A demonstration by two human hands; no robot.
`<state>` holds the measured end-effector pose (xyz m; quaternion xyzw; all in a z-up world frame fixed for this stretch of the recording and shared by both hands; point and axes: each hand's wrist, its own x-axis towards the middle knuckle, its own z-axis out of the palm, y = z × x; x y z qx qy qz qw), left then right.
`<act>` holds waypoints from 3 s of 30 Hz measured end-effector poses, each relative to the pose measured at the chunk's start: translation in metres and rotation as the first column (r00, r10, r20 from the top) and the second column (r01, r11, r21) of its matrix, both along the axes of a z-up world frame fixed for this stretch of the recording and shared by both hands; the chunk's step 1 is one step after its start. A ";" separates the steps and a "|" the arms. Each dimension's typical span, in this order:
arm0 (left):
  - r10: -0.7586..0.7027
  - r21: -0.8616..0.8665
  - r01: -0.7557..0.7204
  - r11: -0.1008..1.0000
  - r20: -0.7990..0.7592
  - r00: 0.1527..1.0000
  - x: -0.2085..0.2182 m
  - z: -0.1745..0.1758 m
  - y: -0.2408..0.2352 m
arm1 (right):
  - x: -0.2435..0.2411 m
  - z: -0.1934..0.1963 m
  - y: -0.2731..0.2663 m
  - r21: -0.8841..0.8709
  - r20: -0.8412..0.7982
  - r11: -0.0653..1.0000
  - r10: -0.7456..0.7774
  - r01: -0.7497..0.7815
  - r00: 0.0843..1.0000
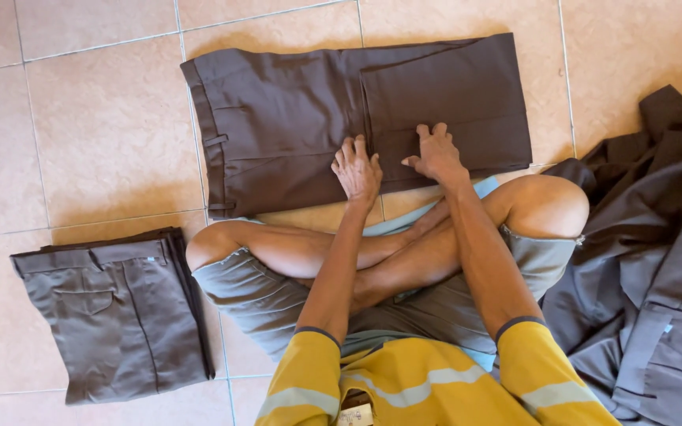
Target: The person sits cross-legged on a tiled floor and folds multiple pairs of dark trousers one by one. Each pair is laid flat, smoothed, and folded into a compact rectangle before being placed in a growing stack to the left.
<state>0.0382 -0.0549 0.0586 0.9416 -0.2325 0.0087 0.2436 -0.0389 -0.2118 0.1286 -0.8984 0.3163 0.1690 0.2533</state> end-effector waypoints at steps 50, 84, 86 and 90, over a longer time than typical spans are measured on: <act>-0.414 0.099 0.415 0.904 -0.032 0.910 0.037 -0.053 0.089 | -0.041 -0.141 -0.177 -0.177 0.238 0.679 -0.673 0.712 0.700; -0.499 0.048 0.518 0.854 -0.203 0.842 -0.029 -0.037 0.052 | 0.085 -0.018 0.092 -0.059 0.305 0.928 -0.335 0.368 0.892; -0.516 0.093 0.537 0.838 -0.181 0.837 -0.030 -0.043 0.052 | 0.069 -0.068 0.075 0.102 0.317 0.905 -0.423 0.413 0.849; -0.543 0.095 0.582 0.808 -0.262 0.798 -0.033 -0.042 0.056 | 0.059 -0.165 0.032 0.282 0.348 0.818 -0.574 0.501 0.741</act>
